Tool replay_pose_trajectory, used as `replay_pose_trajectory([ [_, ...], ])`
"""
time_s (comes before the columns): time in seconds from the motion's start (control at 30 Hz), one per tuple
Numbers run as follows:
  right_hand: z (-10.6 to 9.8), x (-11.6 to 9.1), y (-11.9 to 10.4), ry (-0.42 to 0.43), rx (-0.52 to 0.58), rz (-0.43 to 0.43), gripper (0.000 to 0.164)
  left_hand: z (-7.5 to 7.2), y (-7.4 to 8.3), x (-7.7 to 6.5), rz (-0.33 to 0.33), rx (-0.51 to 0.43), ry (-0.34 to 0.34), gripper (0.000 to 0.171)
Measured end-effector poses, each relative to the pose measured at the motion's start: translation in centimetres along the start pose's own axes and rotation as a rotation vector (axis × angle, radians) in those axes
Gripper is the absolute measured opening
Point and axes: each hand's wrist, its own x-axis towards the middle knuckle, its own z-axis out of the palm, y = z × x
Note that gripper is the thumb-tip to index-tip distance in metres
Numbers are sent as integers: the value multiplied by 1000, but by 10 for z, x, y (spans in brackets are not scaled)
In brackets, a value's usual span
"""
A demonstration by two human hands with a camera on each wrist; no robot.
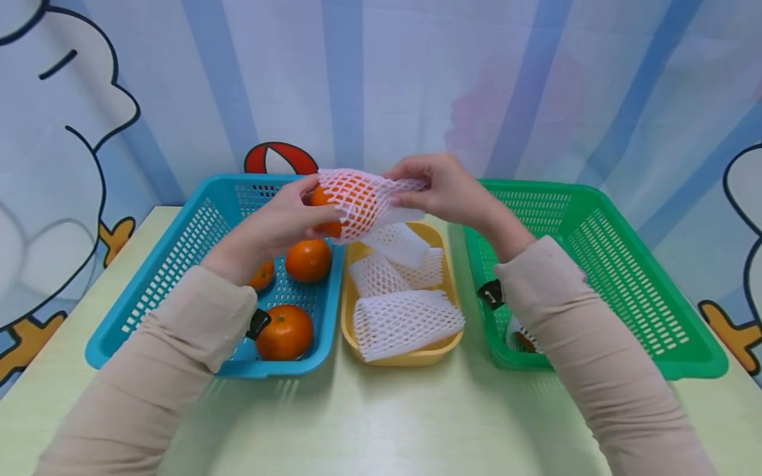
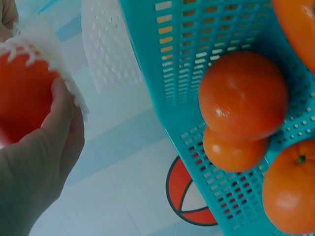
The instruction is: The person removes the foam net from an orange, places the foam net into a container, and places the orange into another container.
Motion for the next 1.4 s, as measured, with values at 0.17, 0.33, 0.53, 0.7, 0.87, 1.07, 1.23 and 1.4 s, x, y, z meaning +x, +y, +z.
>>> replay_pose_trajectory([
  [0.17, -2, -3, 2, -6, 9, 12, 26, -10, -3, -6, -4, 21, -52, 59],
  [0.33, -4, -7, 4, -28, 29, 2, 29, -17, -6, -13, 5, 55, -85, 60],
  [0.53, -7, -10, 5, -56, 24, 35, 33, -28, -9, -19, -8, 93, -79, 63],
  [0.7, -7, -13, 6, -108, 11, 76, 39, -36, -13, -24, -35, 145, -65, 66],
  [0.87, -6, -15, 8, -194, 29, 156, 45, -42, -16, -25, -62, 181, -78, 71],
  [1.07, -7, -18, 13, -317, -10, 178, 42, -48, -23, -24, -97, 284, -92, 72],
  [1.23, -7, -21, 16, -363, -51, 157, 35, -55, -33, -25, -119, 462, -103, 78],
  [1.4, -9, -23, 18, -379, -75, 153, 34, -65, -37, -30, -135, 589, -130, 81],
])
